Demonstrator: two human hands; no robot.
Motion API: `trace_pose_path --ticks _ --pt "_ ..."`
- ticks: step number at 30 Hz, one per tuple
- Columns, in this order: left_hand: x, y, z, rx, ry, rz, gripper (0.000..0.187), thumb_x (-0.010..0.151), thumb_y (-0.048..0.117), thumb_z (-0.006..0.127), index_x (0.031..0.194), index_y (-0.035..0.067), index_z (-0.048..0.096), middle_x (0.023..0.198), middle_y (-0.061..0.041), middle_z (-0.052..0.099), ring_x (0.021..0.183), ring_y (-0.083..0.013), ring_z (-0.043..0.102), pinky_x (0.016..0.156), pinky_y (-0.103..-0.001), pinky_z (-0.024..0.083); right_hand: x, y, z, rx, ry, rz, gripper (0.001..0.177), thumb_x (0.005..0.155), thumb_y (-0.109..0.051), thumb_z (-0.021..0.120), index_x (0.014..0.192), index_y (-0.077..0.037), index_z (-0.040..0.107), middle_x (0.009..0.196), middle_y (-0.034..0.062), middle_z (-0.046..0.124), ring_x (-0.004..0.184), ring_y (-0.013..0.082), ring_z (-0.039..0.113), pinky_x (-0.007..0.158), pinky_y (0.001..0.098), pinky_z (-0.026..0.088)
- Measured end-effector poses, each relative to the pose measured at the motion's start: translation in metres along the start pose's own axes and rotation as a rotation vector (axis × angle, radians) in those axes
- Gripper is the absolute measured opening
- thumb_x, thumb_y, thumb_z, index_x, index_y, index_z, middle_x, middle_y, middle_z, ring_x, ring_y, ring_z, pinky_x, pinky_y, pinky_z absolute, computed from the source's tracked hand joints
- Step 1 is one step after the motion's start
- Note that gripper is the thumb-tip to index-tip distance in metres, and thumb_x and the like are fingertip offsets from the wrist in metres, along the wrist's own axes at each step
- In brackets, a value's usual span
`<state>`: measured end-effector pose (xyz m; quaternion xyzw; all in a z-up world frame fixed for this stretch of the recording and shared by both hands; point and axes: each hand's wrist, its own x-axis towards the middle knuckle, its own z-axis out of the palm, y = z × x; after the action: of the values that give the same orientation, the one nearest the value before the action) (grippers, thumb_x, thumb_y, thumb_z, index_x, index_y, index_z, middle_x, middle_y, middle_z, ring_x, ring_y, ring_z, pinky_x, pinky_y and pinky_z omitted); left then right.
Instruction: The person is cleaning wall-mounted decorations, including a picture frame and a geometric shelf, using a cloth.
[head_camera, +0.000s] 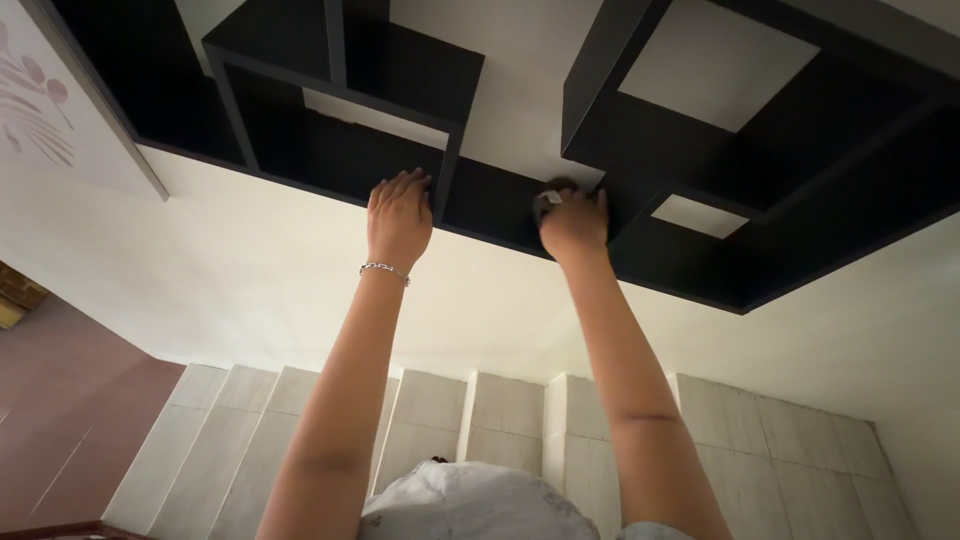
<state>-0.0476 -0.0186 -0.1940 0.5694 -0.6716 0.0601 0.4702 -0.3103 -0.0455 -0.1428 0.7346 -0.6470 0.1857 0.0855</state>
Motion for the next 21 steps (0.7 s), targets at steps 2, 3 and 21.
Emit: trace_pose_path --ticks 2,3,21 --pt "0.003 0.002 0.000 0.023 0.005 0.004 0.029 0.103 0.013 0.053 0.125 0.008 0.071 0.137 -0.007 0.067 0.137 -0.0251 0.053 0.121 -0.044 0.031 0.003 -0.024 -0.008 -0.151 -0.040 0.008 0.040 0.096 -0.030 0.058 0.132 -0.011 0.061 0.139 0.0182 0.056 0.124 0.0377 0.054 0.111 0.0530 0.031" --pt "0.005 0.004 -0.002 0.011 0.008 -0.012 0.028 0.102 0.013 0.053 0.123 0.008 0.072 0.136 -0.007 0.068 0.137 -0.0253 0.054 0.120 -0.044 0.031 0.004 -0.050 -0.020 0.119 0.012 -0.063 0.041 0.096 -0.029 0.058 0.132 -0.011 0.063 0.137 0.0174 0.059 0.123 0.0368 0.057 0.109 0.0488 0.039" --pt "0.000 0.001 0.001 -0.012 -0.002 -0.018 0.028 0.103 0.014 0.052 0.122 0.009 0.072 0.136 -0.006 0.068 0.137 -0.0239 0.054 0.120 -0.044 0.032 -0.022 0.034 0.035 -0.413 0.157 -0.141 0.039 0.099 -0.032 0.056 0.131 -0.012 0.063 0.133 0.0121 0.060 0.123 0.0343 0.059 0.116 0.0556 0.030"
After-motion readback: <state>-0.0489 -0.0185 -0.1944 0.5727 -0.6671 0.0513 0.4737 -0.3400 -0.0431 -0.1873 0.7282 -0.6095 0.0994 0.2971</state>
